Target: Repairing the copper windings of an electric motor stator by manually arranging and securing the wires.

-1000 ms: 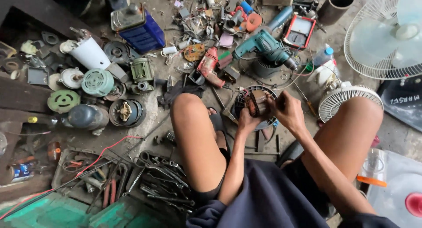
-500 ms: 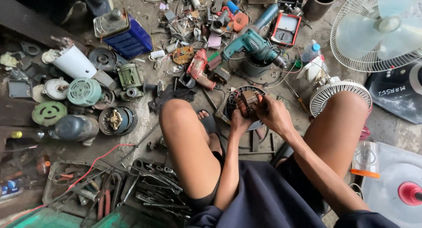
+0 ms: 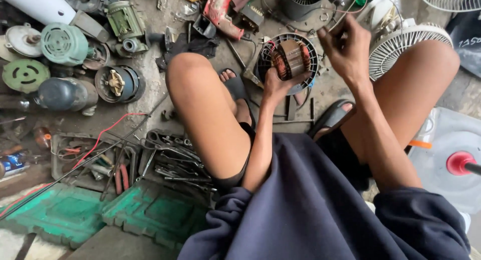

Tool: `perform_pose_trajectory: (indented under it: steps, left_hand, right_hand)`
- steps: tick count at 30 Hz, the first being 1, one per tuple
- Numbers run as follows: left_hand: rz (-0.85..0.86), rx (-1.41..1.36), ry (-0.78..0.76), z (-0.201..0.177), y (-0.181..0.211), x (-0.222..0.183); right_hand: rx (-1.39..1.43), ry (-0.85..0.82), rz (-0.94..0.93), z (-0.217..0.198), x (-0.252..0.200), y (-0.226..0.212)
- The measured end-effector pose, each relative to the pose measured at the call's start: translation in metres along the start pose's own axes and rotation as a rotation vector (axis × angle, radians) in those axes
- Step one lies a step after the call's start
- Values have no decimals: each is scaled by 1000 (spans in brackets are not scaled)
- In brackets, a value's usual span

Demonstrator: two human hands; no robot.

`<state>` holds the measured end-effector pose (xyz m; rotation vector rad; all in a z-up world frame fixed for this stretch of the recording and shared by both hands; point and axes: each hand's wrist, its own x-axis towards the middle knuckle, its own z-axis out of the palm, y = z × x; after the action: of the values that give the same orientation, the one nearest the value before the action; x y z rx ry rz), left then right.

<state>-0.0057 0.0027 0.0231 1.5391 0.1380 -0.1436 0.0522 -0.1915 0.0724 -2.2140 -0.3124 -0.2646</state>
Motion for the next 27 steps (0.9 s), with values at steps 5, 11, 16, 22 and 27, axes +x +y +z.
perform_pose_trajectory:
  steps: [5,11,16,22,27]
  left_hand:
    - [-45,30,-4,-3,-18,4]
    - [60,-45,-19,0,-4,2]
    - [19,-4,-27,2,-4,3]
    - [-40,-27,-4,1,1,1]
    - [11,-31,-25,1,1,0]
  right_hand:
    - [-55,-199,58,14,-22,-32]
    - [-19,92,-27,-1,-2,-18]
    - [201,162,14,-23,-13,-18]
    - [229,22,52,-21,-10,-31]
    - [74,-287,-101,-14,-10,-44]
